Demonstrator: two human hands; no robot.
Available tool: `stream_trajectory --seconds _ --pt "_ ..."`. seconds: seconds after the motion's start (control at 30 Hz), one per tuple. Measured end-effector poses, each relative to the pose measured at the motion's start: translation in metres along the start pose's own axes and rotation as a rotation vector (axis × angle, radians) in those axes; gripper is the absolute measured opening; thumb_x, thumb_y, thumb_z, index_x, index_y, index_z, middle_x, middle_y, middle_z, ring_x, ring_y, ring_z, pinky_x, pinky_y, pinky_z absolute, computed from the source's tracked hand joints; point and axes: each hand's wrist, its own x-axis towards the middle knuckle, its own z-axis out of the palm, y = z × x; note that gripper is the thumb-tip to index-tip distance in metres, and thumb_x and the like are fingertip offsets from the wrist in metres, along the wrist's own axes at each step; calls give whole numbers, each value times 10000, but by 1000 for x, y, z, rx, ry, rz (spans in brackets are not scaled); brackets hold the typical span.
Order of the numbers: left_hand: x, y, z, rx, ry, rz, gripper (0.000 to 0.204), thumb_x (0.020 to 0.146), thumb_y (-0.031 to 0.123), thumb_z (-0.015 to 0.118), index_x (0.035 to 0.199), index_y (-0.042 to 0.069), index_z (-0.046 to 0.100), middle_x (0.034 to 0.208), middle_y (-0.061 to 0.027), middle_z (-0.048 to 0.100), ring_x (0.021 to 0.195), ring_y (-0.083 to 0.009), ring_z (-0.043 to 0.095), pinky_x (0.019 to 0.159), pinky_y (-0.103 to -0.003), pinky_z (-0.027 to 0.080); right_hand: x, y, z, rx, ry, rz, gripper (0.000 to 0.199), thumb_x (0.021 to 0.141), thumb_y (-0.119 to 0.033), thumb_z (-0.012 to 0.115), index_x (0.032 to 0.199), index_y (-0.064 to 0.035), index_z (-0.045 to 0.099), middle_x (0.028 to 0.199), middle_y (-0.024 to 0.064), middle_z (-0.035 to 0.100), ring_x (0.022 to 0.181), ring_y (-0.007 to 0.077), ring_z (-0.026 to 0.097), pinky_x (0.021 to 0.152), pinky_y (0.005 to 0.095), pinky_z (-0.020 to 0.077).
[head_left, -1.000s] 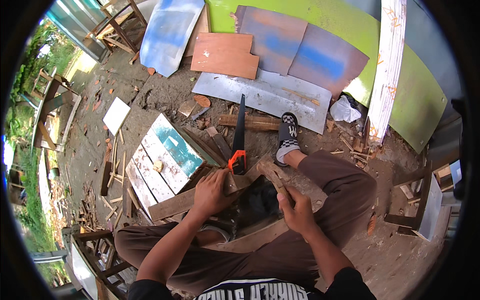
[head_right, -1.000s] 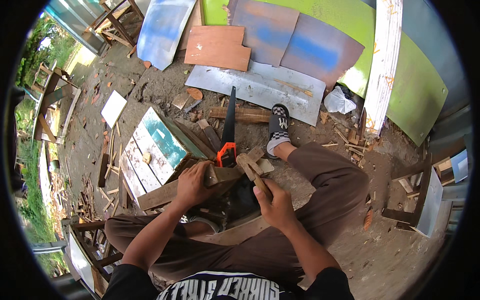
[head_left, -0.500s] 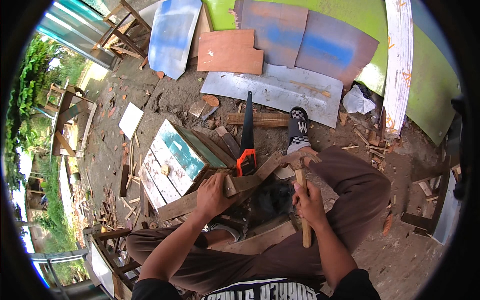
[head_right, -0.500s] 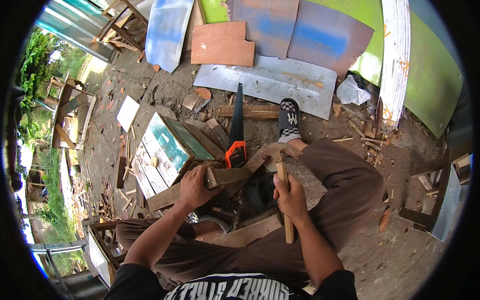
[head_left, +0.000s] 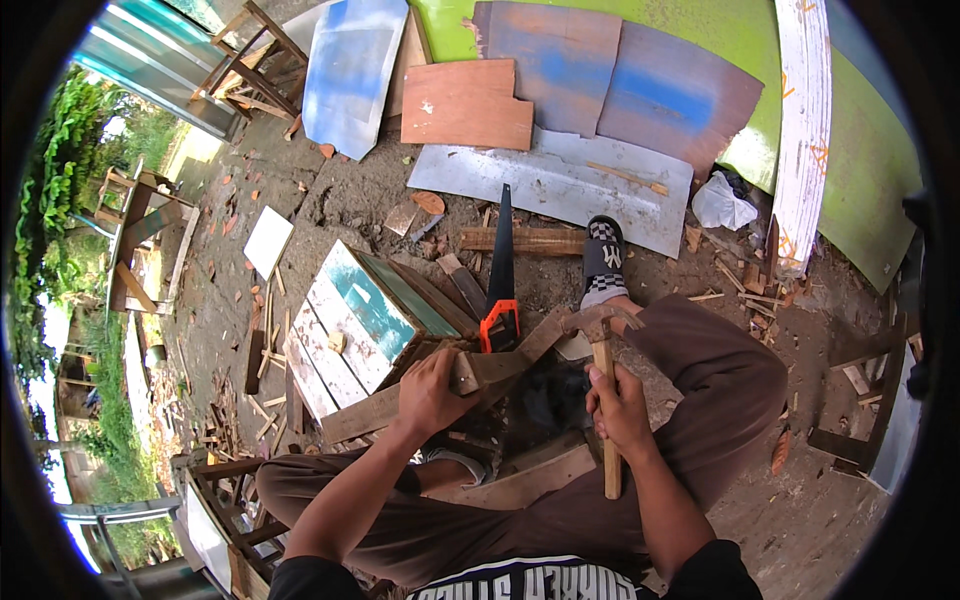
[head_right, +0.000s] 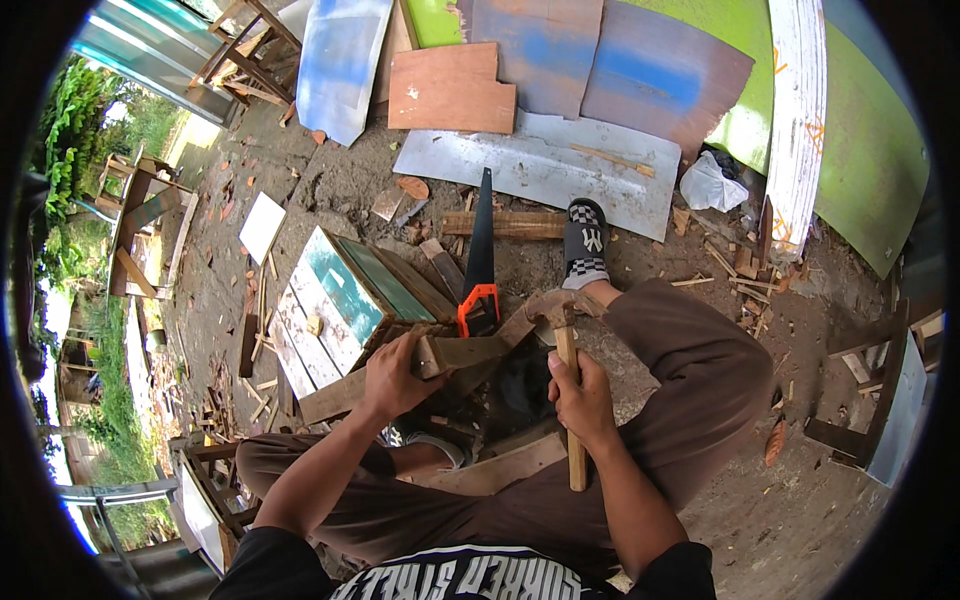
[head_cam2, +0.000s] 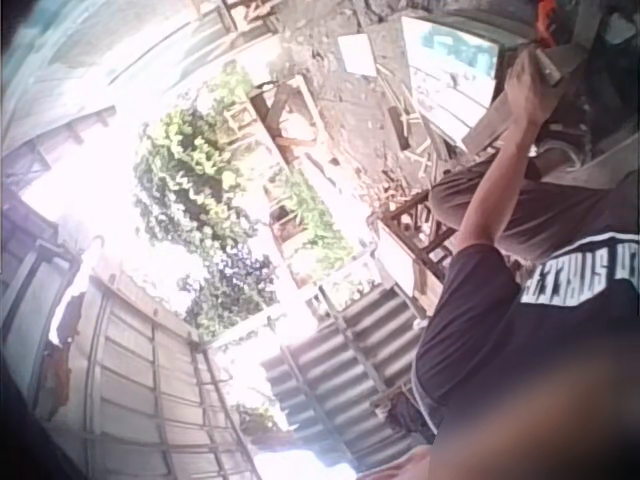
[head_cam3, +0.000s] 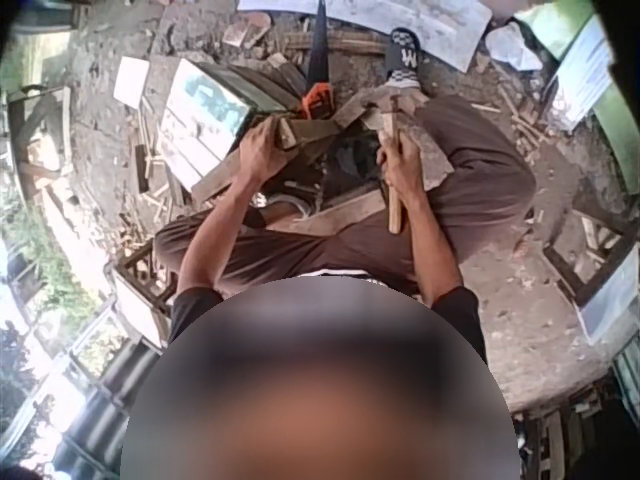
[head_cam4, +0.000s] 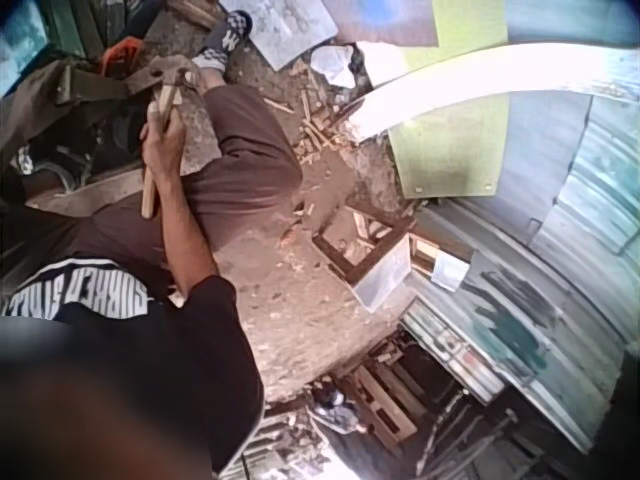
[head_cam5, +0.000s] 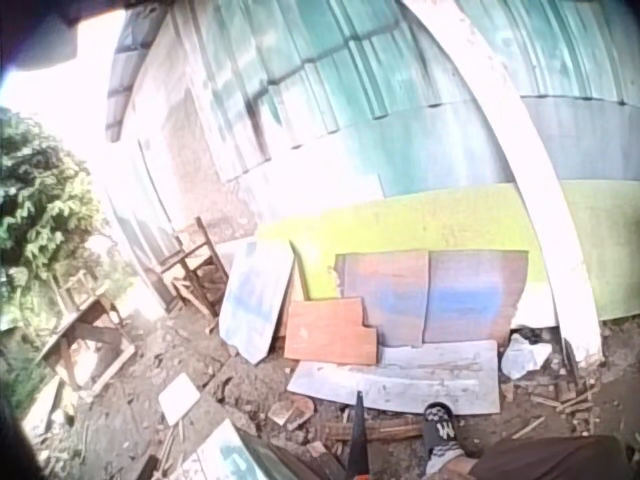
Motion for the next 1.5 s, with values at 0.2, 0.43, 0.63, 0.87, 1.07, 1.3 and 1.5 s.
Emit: stream_trajectory --seconds 0.2,0.43,0.63,0.87,1.07,1.3,1.5 --pt "-1 -1 0 -5 22 21 664 708 368 927 1209 40 641 1125 -163 730 1060 -373 723 946 -453 577 1 0 0 12 22 12 367 1112 -351 588 1234 -5 600 708 41 557 405 54 417 377 241 349" --pt "0 -1 1 -5 25 22 683 698 380 934 1215 43 641 1126 -160 732 1053 -373 722 936 -449 576 2 1 -1 10 18 9 368 1112 -350 589 1229 0 600 709 47 557 411 55 419 377 241 348" --pt "3 1 -6 33 -68 -7 738 739 418 933 1285 55 593 1154 -151 698 1104 -375 698 955 -462 556 1 0 2 -2 6 19 365 1112 -349 589 1220 0 599 715 47 560 412 57 424 378 240 347" --pt "3 0 -9 70 -76 70 766 751 427 929 1301 46 555 1150 -158 694 1083 -366 697 914 -459 540 1 0 5 -33 7 22 350 1113 -344 590 1224 -12 593 715 40 558 411 58 425 379 243 345" --pt "4 0 -8 17 -120 -29 719 783 443 899 1304 64 580 1174 -152 689 1138 -381 688 974 -472 553 2 3 4 -24 8 33 354 1113 -342 589 1230 -8 591 715 38 556 410 55 420 378 242 343" --pt "5 0 -7 -3 -103 -46 706 774 435 892 1287 56 590 1144 -155 699 1130 -388 687 967 -485 551 3 3 3 -29 2 25 366 1115 -343 584 1240 1 590 713 37 556 408 54 416 378 242 342" --pt "5 1 -7 6 -111 -54 688 779 435 891 1281 65 602 1139 -145 701 1106 -387 691 961 -489 547 3 4 4 -37 1 19 368 1116 -345 584 1240 1 589 709 39 555 407 55 424 379 244 344"
